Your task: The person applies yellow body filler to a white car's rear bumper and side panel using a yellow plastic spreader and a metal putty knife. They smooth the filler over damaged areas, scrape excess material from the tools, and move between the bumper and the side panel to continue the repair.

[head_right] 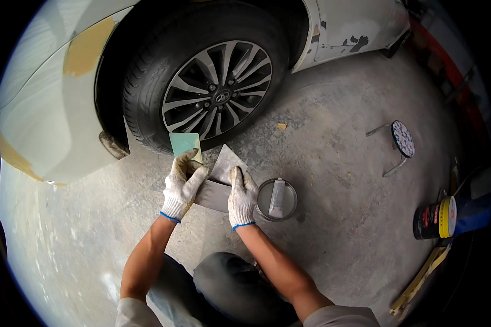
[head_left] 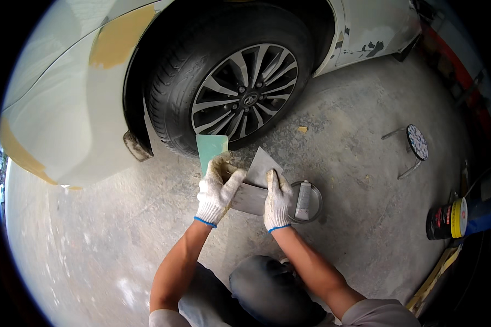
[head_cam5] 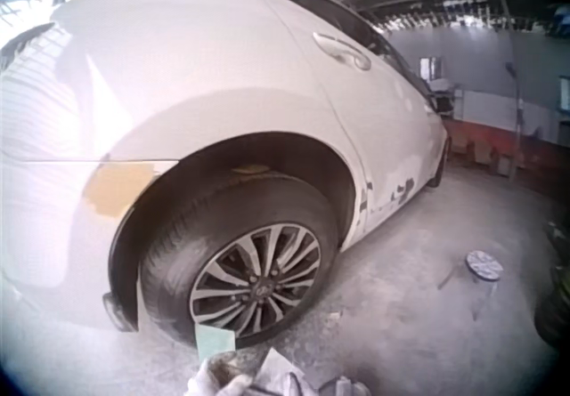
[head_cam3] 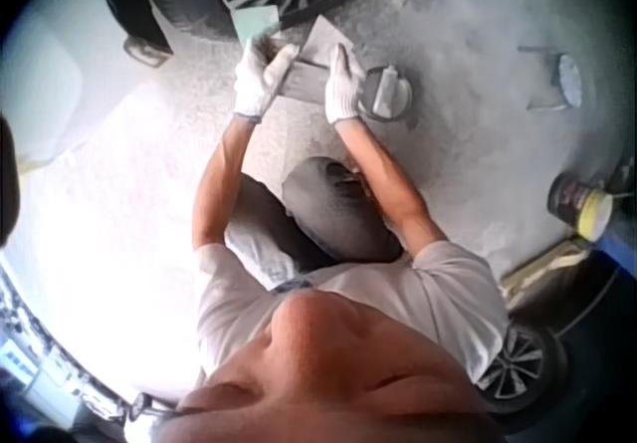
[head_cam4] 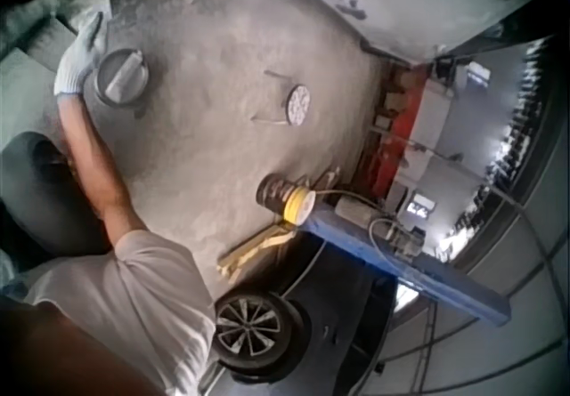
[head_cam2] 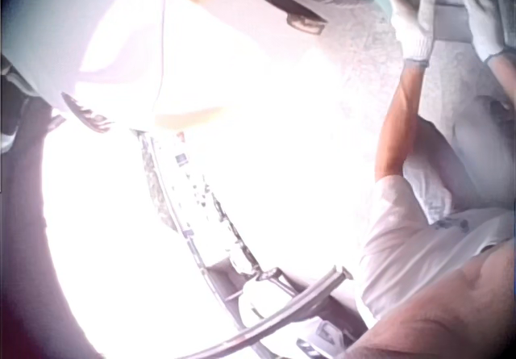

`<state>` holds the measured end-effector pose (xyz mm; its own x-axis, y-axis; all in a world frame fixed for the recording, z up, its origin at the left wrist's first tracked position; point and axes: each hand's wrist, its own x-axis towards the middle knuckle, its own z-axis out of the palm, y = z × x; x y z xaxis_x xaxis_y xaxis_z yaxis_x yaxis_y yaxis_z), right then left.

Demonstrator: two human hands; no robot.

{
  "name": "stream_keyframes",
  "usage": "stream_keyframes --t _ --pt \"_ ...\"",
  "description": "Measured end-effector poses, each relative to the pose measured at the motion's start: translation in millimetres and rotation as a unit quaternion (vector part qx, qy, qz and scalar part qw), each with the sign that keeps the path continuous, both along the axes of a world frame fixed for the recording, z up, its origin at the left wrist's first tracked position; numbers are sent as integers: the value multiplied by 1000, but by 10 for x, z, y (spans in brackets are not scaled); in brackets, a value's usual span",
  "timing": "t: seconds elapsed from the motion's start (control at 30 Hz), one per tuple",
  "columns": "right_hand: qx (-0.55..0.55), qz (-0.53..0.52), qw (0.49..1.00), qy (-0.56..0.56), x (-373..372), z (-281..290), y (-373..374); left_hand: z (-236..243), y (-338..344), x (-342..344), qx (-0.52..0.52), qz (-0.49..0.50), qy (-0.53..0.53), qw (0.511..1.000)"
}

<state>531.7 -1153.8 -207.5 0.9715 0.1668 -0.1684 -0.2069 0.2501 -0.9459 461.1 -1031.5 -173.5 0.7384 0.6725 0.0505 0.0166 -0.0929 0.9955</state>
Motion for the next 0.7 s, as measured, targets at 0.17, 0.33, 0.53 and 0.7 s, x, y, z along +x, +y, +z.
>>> stream_keyframes --t 0.17,0.33,0.53,0.7 --pt "21 25 999 16 155 171 -21 125 61 -366 -224 -86 -25 970" --pt "26 187 980 -59 107 251 -107 139 240 -494 -206 -67 73 974" --pt "-158 432 848 -263 271 199 -290 159 305 -560 3 -22 109 994" --pt "-315 461 668 -491 249 513 -233 230 251 -654 98 -37 155 982"
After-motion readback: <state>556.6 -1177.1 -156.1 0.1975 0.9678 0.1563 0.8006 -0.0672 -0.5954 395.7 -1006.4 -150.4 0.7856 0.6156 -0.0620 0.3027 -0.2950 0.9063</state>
